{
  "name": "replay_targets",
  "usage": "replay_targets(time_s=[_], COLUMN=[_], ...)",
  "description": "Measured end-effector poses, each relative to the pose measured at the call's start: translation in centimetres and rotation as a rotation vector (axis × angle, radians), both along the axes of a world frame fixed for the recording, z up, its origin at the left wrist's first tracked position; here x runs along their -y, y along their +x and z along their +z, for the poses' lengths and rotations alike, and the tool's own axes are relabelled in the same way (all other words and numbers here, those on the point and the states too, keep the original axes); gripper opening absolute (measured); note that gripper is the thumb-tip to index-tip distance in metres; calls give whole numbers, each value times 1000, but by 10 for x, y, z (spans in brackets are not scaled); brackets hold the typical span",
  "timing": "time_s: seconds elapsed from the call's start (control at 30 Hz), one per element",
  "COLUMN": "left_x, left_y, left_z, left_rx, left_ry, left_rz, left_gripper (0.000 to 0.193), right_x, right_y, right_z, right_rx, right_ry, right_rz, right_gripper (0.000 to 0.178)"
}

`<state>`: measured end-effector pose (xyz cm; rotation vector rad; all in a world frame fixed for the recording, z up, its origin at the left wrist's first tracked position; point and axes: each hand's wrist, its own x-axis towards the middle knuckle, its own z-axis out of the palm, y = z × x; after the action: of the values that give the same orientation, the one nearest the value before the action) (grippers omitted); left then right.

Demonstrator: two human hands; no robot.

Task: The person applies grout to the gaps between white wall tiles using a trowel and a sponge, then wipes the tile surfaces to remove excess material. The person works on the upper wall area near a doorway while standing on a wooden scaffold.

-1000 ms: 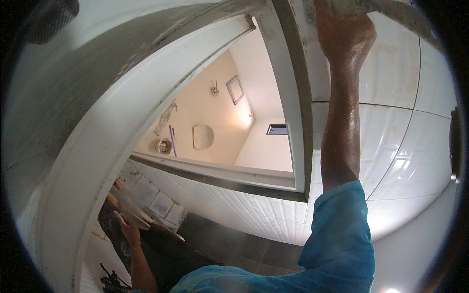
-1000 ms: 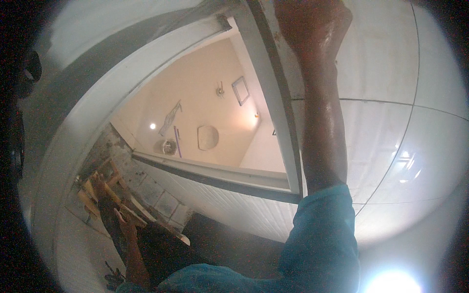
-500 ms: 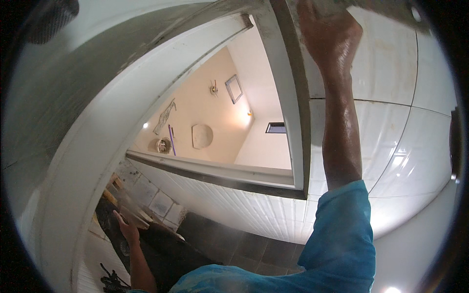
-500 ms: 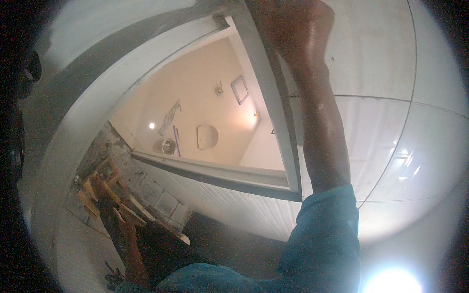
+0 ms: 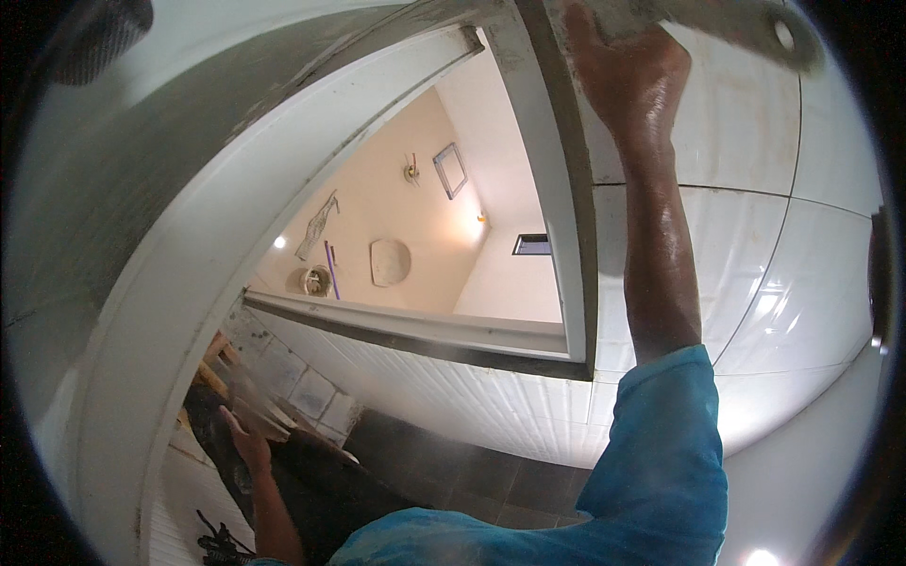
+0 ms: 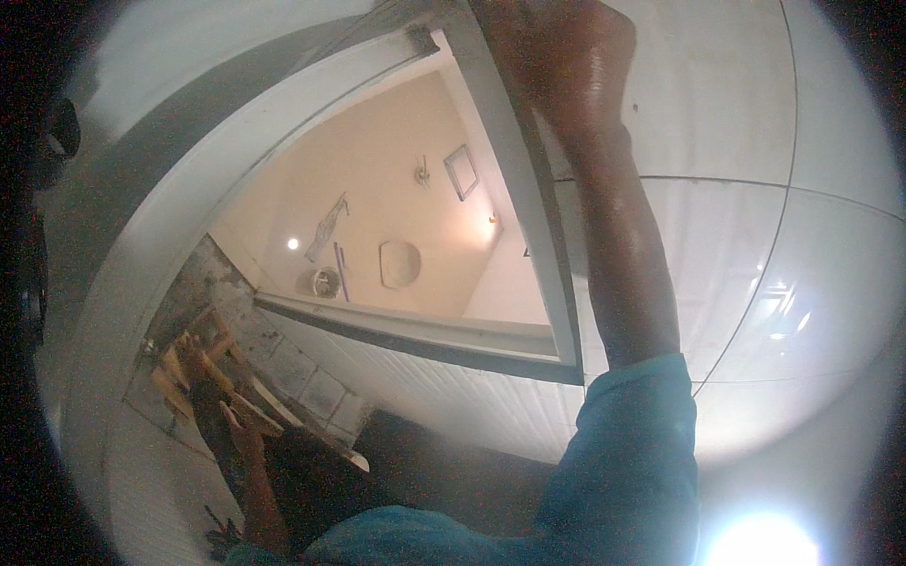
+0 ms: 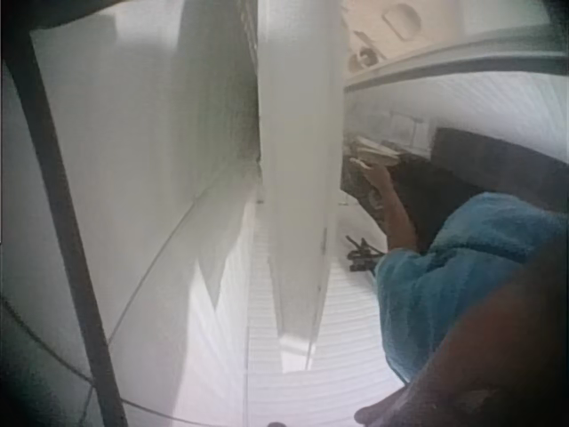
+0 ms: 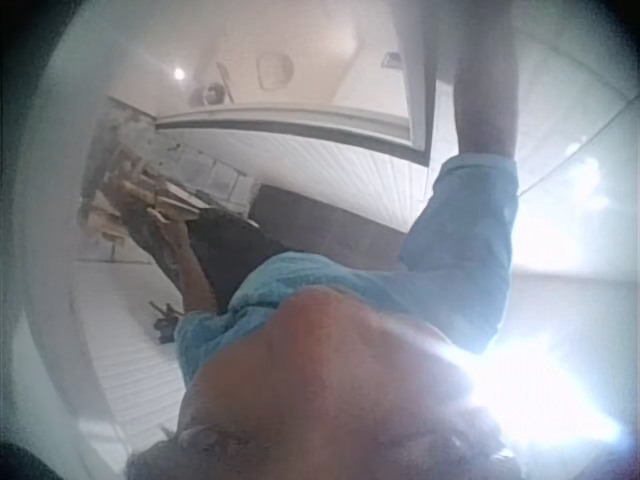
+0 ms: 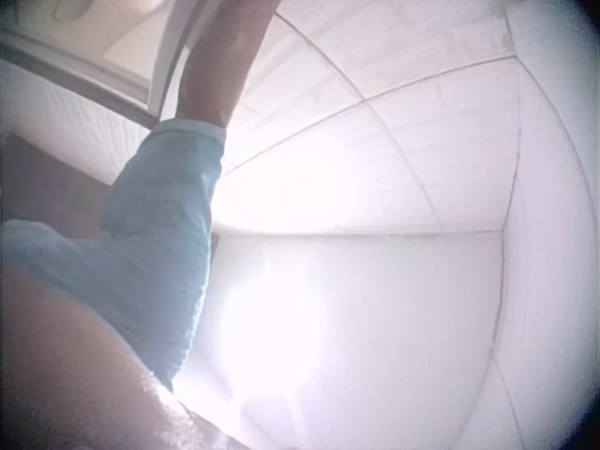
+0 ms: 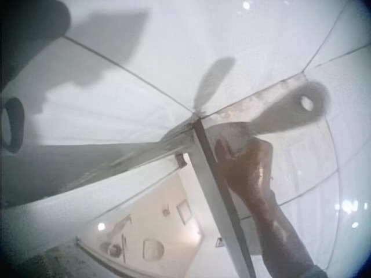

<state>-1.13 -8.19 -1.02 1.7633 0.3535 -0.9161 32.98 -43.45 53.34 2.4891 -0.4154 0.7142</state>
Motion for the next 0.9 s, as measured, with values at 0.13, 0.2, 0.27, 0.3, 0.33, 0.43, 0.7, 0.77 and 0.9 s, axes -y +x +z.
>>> replay_targets(time_s=[0.13, 0.2, 0.27, 0.3, 0.33, 0.43, 0.7, 0.77, 0.9], left_x=[-1, -2, -2, -2, -3, -3, -2, -3, -3], left_y=[2, 2, 2, 1, 1, 0, 1, 0, -1], left_z=[4, 3, 0, -2, -2, -4, 0, -1, -5], left_rx=[-59, -9, -58, -52, -29, 24, -17, 9, -69], left_ry=[34, 27, 6, 12, 1, -8, 76, 41, 1], left_rz=[-16, -5, -14, -38, -22, -55, -33, -23, -59], left_gripper=[97, 95, 94, 93, 92, 91, 93, 97, 104], right_x=[-5, -10, -13, -15, -15, -9, 21, 22, 21], right_y=[0, -1, -2, -4, -5, -9, -18, -24, -37], right_z=[-2, -4, -6, -7, -7, -6, 6, 8, 9], right_rx=[16, 10, 44, 50, 31, 5, -28, -6, -96], right_ry=[-12, -55, -75, -79, -67, -11, -131, -87, -148], right_rz=[225, 219, 230, 228, 201, 235, 187, 202, 49], right_gripper=[29, 26, 24, 23, 23, 21, 44, 41, 37])
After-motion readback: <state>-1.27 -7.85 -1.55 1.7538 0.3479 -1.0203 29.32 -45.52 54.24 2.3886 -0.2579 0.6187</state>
